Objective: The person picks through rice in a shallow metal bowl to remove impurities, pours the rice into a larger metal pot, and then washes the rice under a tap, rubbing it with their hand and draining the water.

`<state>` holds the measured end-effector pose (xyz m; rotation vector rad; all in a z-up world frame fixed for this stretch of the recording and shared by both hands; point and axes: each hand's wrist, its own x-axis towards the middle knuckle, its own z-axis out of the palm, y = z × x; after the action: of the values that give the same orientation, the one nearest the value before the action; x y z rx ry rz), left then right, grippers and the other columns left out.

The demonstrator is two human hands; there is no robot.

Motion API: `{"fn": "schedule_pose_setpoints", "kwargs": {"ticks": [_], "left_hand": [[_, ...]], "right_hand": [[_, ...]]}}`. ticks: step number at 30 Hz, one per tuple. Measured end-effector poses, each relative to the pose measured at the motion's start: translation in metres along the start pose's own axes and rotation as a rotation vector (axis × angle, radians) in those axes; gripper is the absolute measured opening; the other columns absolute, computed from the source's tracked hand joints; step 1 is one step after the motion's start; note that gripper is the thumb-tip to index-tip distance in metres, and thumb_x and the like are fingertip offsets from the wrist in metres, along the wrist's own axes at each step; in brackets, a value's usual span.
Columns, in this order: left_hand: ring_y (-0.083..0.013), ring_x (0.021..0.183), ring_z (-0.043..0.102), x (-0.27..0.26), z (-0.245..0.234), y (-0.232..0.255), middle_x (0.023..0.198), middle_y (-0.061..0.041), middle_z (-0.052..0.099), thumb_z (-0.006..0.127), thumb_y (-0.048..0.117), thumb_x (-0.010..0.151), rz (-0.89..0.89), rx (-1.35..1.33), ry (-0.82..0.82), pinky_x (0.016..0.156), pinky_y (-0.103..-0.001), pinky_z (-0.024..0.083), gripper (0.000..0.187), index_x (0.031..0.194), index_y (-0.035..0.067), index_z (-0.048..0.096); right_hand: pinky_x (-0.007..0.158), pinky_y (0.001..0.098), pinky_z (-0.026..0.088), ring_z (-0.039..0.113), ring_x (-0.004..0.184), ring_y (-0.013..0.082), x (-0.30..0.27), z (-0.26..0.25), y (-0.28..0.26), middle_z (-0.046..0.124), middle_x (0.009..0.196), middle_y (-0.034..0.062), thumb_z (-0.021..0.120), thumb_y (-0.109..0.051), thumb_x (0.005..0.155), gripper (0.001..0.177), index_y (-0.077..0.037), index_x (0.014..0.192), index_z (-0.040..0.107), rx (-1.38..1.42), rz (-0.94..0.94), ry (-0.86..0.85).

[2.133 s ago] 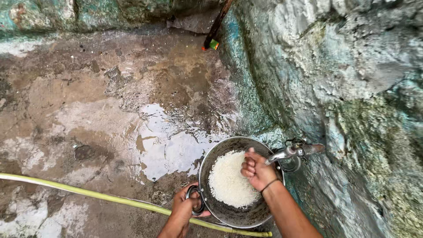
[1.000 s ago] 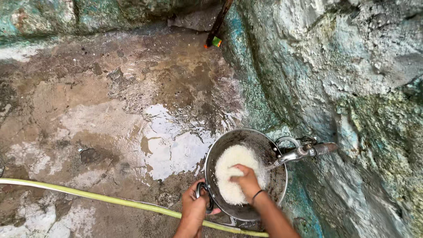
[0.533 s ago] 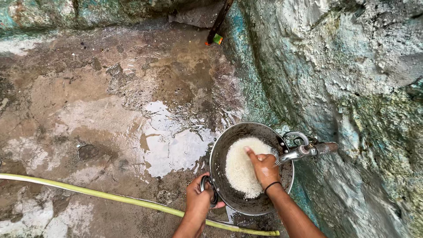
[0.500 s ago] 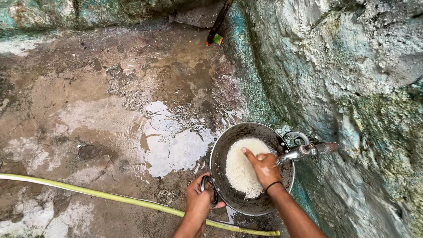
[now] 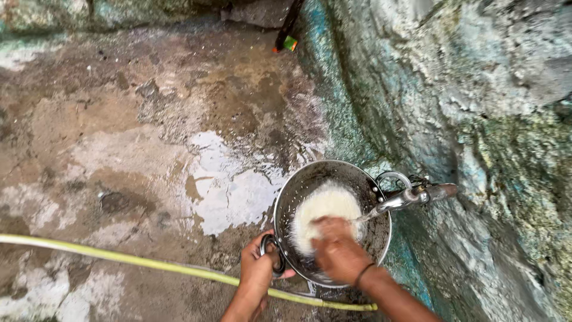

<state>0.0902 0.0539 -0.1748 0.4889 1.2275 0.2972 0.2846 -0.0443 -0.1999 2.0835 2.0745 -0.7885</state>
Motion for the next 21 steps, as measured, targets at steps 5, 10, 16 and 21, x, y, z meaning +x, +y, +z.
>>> {"fn": "schedule_pose_setpoints", "kwargs": {"ticks": [5,10,16,21], "left_hand": [[-0.0189,0.072,0.067,0.0,0.0,-0.004,0.085,-0.007,0.067,0.046,-0.015,0.076,-0.034,0.036,0.057,0.063,-0.04,0.069,0.068,0.138,0.007,0.063],[-0.0185,0.074,0.064,-0.002,0.015,-0.002,0.085,-0.009,0.062,0.049,-0.011,0.079,-0.057,0.076,0.06,0.067,-0.04,0.066,0.066,0.141,0.01,0.06],[-0.0203,0.073,0.069,-0.006,0.008,0.004,0.083,-0.009,0.068,0.045,-0.013,0.077,-0.072,0.013,0.063,0.064,-0.04,0.067,0.061,0.133,0.002,0.065],[-0.0181,0.069,0.062,-0.003,0.004,-0.003,0.081,-0.006,0.06,0.048,-0.016,0.076,-0.037,0.061,0.056,0.064,-0.04,0.065,0.066,0.136,0.006,0.065]], "right_hand": [[0.1,0.0457,0.055,0.046,0.133,0.0356,0.008,-0.01,0.038,0.039,0.146,0.0198,0.07,-0.025,0.087,0.049,-0.01,0.131,0.054,0.385,0.548,0.298],[0.099,0.0557,0.05,0.035,0.141,0.0496,0.039,0.041,0.024,0.026,0.155,0.0282,0.084,-0.033,0.082,0.074,-0.014,0.146,0.051,0.418,0.598,0.296],[0.061,0.0335,0.048,0.055,0.083,0.0248,0.031,0.065,0.055,0.07,0.12,0.0127,0.066,0.003,0.083,0.043,-0.019,0.119,0.074,0.755,0.56,0.158],[0.036,0.0287,0.036,0.05,0.047,0.01,0.028,0.038,0.068,0.077,0.087,0.0085,0.06,-0.015,0.096,0.018,-0.013,0.106,0.075,1.377,0.816,0.277]]}}
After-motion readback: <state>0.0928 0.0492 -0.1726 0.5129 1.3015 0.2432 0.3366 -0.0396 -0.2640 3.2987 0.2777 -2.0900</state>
